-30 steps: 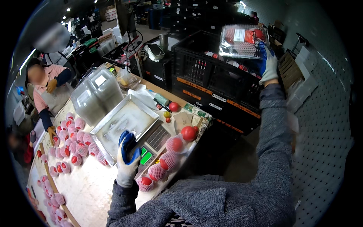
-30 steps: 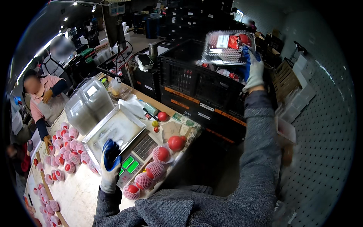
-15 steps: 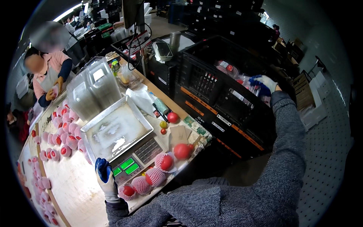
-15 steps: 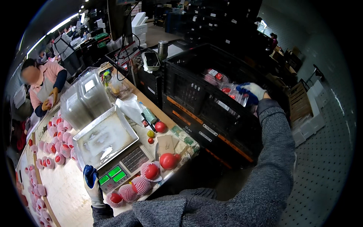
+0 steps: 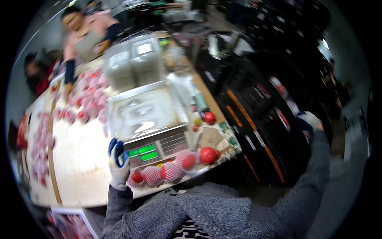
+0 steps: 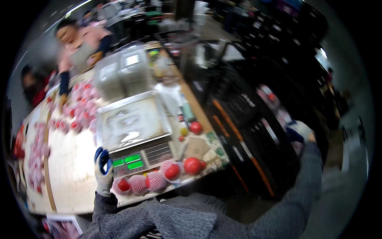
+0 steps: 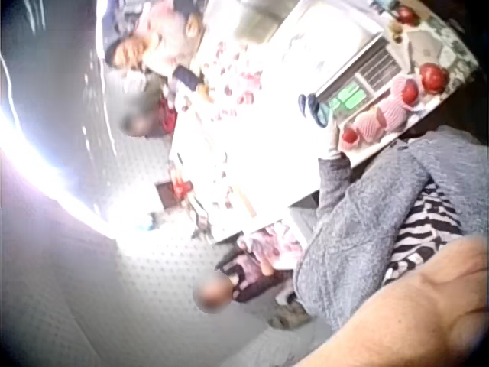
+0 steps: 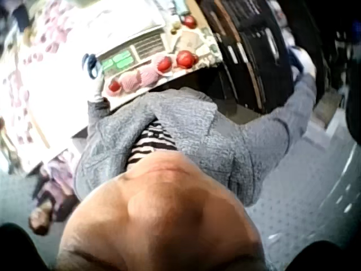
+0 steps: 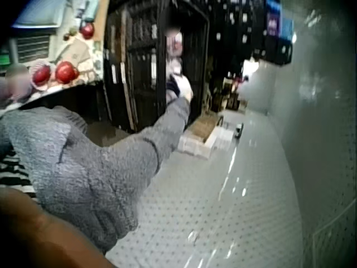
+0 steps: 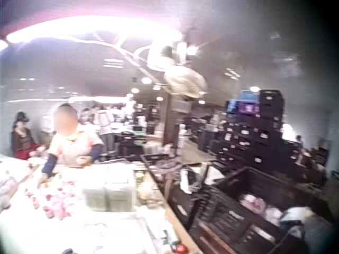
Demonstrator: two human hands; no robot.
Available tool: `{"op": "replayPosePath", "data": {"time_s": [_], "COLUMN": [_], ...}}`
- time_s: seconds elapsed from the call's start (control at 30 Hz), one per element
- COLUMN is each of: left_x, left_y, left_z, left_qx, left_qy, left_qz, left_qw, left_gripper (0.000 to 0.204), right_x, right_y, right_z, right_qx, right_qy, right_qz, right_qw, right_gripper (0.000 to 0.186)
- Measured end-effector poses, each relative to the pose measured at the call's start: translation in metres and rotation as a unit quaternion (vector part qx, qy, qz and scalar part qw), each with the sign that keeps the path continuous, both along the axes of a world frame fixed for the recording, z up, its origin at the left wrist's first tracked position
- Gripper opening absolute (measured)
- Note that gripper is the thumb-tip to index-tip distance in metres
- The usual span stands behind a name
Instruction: The person places foam-wrapped apples into plastic containers on a digital scale, closes the containers, and stacks them in a crate. The person also moves empty crates and continues packing apples throughout the clip.
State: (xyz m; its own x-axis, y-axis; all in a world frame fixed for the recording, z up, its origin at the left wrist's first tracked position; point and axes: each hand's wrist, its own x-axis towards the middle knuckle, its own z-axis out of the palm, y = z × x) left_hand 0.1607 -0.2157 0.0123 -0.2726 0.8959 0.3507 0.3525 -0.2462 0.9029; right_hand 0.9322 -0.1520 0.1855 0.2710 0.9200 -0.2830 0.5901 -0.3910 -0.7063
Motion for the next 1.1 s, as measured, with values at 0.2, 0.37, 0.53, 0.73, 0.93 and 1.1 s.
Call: {"op": "replayPosePath", "data": {"time_s": [0.2, 0.37, 0.53, 0.73, 0.93, 1.1], "left_x": [-0.063, -0.116, -0.125, -0.117, -0.12, -0.119], "left_y": [-0.037, -0.088, -0.143, -0.151, -0.149, -0.147], "left_z": [-0.016, -0.058, -0.1, -0.113, -0.102, -0.104], "left_qx": [-0.034, -0.189, -0.344, -0.2, -0.259, -0.276], "left_qy": [0.174, 0.213, 0.234, 0.272, 0.277, 0.264], "left_qz": [0.112, 0.22, 0.298, 0.343, 0.327, 0.316], "left_qw": [0.978, 0.933, 0.859, 0.877, 0.866, 0.868], "left_gripper": [0.039, 0.036, 0.034, 0.019, 0.018, 0.018], "right_x": [-0.112, -0.338, -0.54, -0.683, -0.725, -0.73], "right_y": [0.068, 0.119, 0.216, 0.321, 0.375, 0.391], "right_z": [0.124, 0.103, 0.03, -0.05, -0.088, -0.108], "right_qx": [0.355, 0.367, 0.334, 0.378, 0.282, 0.343], "right_qy": [0.068, 0.064, 0.035, -0.262, -0.365, -0.376], "right_qz": [0.013, 0.353, 0.451, 0.439, 0.405, 0.313], "right_qw": [0.932, 0.858, 0.827, 0.772, 0.789, 0.802], "right_gripper": [0.036, 0.041, 0.038, 0.043, 0.032, 0.03]}}
